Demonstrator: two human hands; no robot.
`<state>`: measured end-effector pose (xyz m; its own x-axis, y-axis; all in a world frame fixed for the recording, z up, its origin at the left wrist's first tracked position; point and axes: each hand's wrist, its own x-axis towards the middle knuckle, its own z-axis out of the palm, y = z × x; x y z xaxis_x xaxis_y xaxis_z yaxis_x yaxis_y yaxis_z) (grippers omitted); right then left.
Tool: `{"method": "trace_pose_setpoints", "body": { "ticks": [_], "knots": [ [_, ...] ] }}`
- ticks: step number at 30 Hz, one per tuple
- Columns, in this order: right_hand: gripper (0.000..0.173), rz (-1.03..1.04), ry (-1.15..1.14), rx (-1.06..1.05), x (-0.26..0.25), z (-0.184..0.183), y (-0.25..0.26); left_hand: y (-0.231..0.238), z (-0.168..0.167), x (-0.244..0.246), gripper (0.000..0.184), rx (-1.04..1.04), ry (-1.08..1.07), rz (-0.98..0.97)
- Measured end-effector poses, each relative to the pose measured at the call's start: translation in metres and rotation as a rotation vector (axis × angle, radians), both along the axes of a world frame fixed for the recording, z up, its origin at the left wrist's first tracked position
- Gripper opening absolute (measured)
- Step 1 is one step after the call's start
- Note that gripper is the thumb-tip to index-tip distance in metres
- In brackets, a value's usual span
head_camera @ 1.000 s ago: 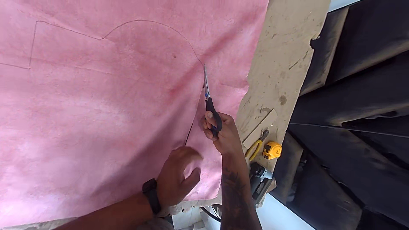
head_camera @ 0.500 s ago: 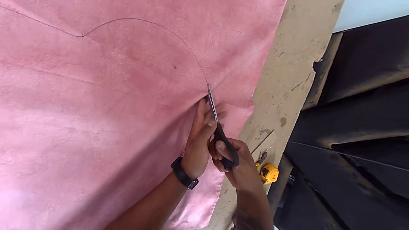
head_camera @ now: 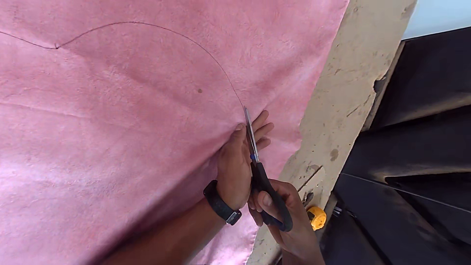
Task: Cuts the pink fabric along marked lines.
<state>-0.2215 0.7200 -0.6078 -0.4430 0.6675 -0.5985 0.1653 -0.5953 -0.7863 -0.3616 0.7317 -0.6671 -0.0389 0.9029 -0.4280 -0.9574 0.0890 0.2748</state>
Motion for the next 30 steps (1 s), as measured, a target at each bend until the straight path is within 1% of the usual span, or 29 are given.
{"method": "trace_pose_setpoints", "body": {
  "ticks": [5, 11, 22, 25, 30],
  "knots": [
    [0.035, 0.055, -0.048, 0.011, -0.004, -0.001, 0.013, -0.003, -0.001, -0.001, 0.064, -0.025, 0.012, -0.030],
    [0.038, 0.070, -0.074, 0.031, -0.010, 0.001, 0.017, -0.004, -0.005, -0.003, 0.060, -0.029, -0.015, -0.062],
    [0.031, 0.009, -0.065, 0.048, -0.015, 0.000, 0.014, -0.005, -0.007, -0.004, 0.059, -0.031, -0.053, -0.081],
    [0.031, 0.043, -0.071, 0.050, -0.014, 0.001, 0.018, -0.005, -0.006, -0.004, 0.058, -0.036, -0.056, -0.086],
    [0.036, 0.119, -0.091, 0.056, -0.010, 0.000, 0.034, -0.006, -0.006, -0.003, 0.059, -0.017, -0.044, -0.067]
  ]
}}
